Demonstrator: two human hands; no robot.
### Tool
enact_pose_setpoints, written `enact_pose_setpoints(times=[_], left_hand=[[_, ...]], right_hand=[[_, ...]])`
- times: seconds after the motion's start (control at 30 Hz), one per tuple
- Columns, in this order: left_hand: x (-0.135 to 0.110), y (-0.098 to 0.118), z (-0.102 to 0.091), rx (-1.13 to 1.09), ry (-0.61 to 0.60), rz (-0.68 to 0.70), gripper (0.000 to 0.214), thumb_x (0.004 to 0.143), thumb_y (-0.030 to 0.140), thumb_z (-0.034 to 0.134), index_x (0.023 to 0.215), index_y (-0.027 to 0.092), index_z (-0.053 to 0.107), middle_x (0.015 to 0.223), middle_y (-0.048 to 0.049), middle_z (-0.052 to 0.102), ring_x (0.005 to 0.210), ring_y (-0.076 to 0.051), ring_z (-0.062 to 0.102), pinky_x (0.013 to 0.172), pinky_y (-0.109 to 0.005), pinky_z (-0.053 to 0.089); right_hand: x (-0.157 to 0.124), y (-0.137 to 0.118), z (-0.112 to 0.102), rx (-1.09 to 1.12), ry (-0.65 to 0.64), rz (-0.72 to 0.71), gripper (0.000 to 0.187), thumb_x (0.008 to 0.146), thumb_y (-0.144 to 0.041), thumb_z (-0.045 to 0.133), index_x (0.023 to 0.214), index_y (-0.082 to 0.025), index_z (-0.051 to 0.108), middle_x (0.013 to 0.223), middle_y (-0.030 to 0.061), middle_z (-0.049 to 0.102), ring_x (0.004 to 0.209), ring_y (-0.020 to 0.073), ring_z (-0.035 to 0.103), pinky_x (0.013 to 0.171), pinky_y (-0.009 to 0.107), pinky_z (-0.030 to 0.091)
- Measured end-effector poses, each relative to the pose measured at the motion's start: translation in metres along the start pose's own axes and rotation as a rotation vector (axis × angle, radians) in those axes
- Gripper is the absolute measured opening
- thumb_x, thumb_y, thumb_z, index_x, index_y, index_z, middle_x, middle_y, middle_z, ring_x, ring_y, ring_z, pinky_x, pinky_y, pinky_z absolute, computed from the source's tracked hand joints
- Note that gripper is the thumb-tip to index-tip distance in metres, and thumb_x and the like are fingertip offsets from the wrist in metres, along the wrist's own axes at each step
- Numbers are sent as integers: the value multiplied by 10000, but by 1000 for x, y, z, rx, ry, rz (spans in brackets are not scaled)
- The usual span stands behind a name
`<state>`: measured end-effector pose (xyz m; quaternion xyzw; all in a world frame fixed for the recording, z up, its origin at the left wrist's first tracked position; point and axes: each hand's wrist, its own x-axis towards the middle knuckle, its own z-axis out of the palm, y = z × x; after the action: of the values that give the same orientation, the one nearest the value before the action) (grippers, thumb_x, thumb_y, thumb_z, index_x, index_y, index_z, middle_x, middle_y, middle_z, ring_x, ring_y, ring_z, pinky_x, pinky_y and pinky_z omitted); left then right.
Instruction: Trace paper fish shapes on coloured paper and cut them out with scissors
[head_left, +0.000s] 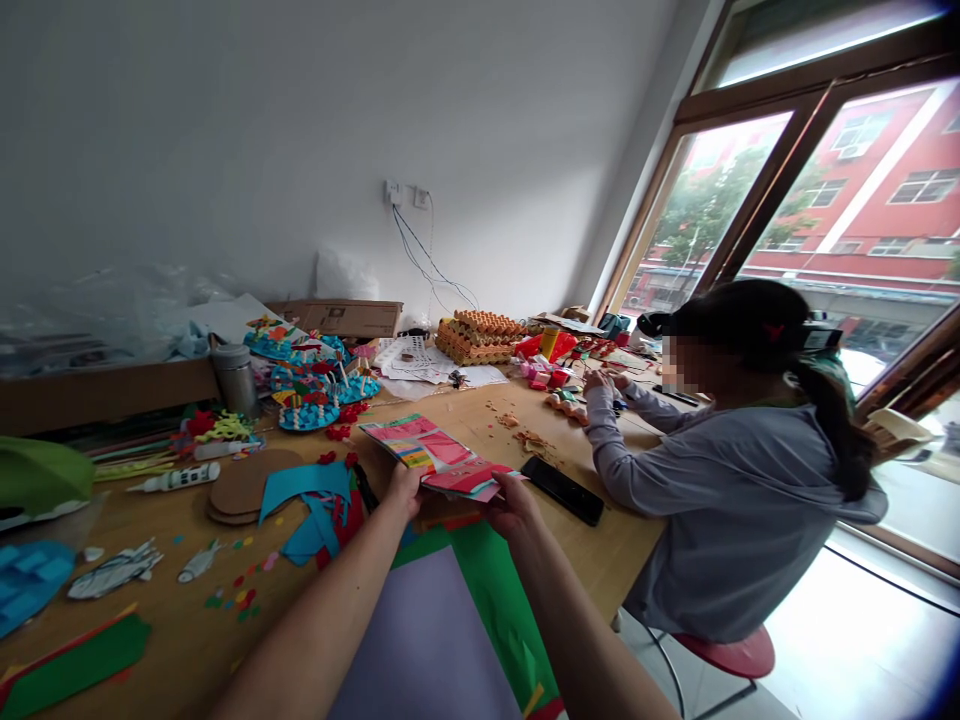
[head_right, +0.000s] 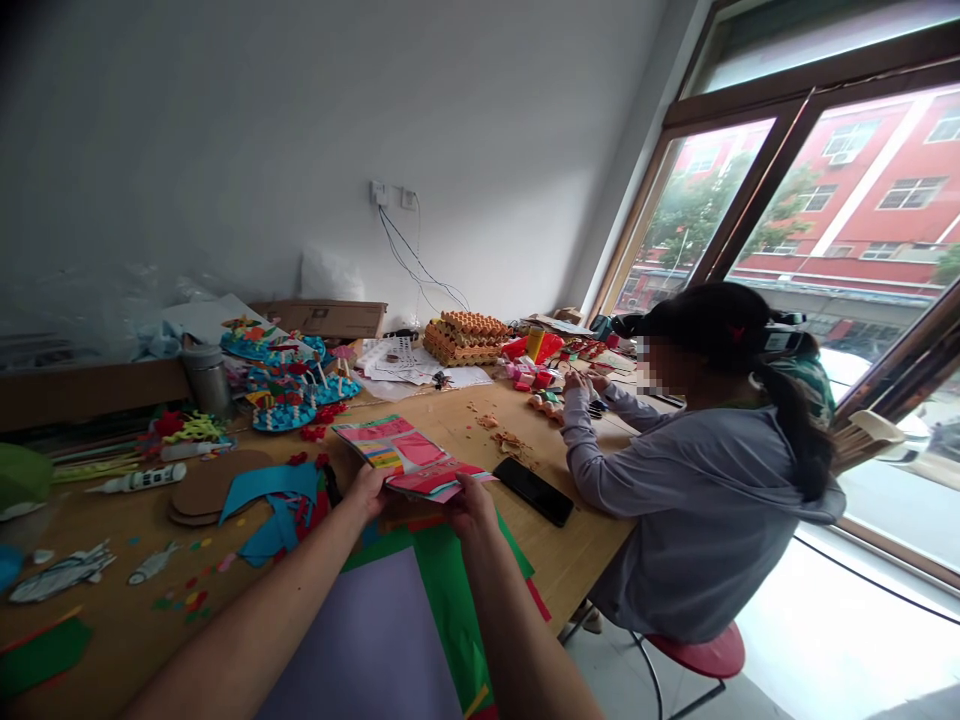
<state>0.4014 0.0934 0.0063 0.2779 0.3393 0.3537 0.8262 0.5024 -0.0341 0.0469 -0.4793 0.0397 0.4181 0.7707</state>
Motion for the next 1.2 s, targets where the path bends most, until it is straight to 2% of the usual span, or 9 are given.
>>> enact_pose_setpoints(times=[0.1, 0.2, 0.33, 0.43, 0.63, 0.7, 0.83, 1.03, 1.2], left_hand=[[-1, -1, -1, 9, 4, 17, 274, 892, 283, 575, 1131, 150, 566, 1041, -56, 626, 833, -152, 628, 701, -328, 555], [-3, -1, -1, 9, 5, 25, 257, 891, 262, 576, 1121, 148, 569, 1019, -50, 634, 815, -147, 631, 693, -322, 555], [-5, 2, -2, 1, -2, 11, 261, 893, 267, 572, 1124, 147, 568, 1041, -57, 628, 838, -153, 630, 706, -330, 555], [-4, 4, -2, -3, -7, -5, 269, 894, 277, 571, 1130, 148, 566, 1058, -61, 621, 853, -158, 627, 712, -335, 555], [-1, 3, -6, -1, -52, -35, 293, 893, 309, 570, 1141, 153, 565, 1091, -69, 613, 892, -172, 621, 743, -360, 550], [-1, 3, -6, -1, -54, -50, 321, 892, 327, 567, 1166, 159, 556, 1133, -78, 600, 935, -187, 613, 778, -385, 542], [-6, 6, -5, -6, -52, -69, 347, 892, 343, 565, 1188, 164, 547, 1178, -87, 583, 984, -204, 601, 818, -414, 529], [-12, 10, -5, -8, -28, -85, 339, 892, 329, 567, 1187, 164, 546, 1166, -84, 586, 968, -199, 605, 801, -403, 536], [-13, 8, -6, -2, -15, -73, 325, 892, 309, 570, 1181, 162, 547, 1143, -79, 594, 938, -188, 612, 774, -382, 545]], right_hand=[[-5, -3, 5, 44, 24, 92, 103, 841, -120, 491, 837, -145, 591, 590, 40, 637, 562, 186, 644, 577, 314, 564], [-14, -6, 11, 86, -10, 131, 111, 866, -153, 495, 864, -123, 602, 728, 84, 683, 695, 204, 677, 637, 333, 574], [-22, -7, 12, 91, 17, 165, 18, 843, -163, 568, 841, -156, 585, 663, 36, 638, 618, 181, 642, 600, 317, 569], [-26, -8, 12, 98, 24, 179, 41, 845, -156, 573, 809, -172, 562, 611, 9, 584, 554, 149, 604, 557, 266, 554], [-36, -17, 19, 134, -55, 198, 88, 887, -174, 474, 894, -149, 558, 754, 81, 625, 779, 206, 670, 655, 313, 590], [-38, -18, 22, 129, -67, 218, 105, 895, -201, 473, 907, -138, 557, 755, 93, 620, 788, 220, 667, 649, 327, 592], [-37, -13, 22, 124, -82, 243, 174, 917, -268, 477, 920, -120, 568, 703, 85, 608, 727, 209, 647, 653, 321, 586], [-28, -10, 17, 124, -122, 224, 364, 929, -427, 452, 1005, -99, 590, 734, 104, 651, 766, 232, 658, 718, 359, 572], [-16, -16, 15, 20, -153, 225, 342, 941, -373, 425, 1048, -93, 590, 847, 123, 695, 833, 242, 679, 769, 392, 560]])
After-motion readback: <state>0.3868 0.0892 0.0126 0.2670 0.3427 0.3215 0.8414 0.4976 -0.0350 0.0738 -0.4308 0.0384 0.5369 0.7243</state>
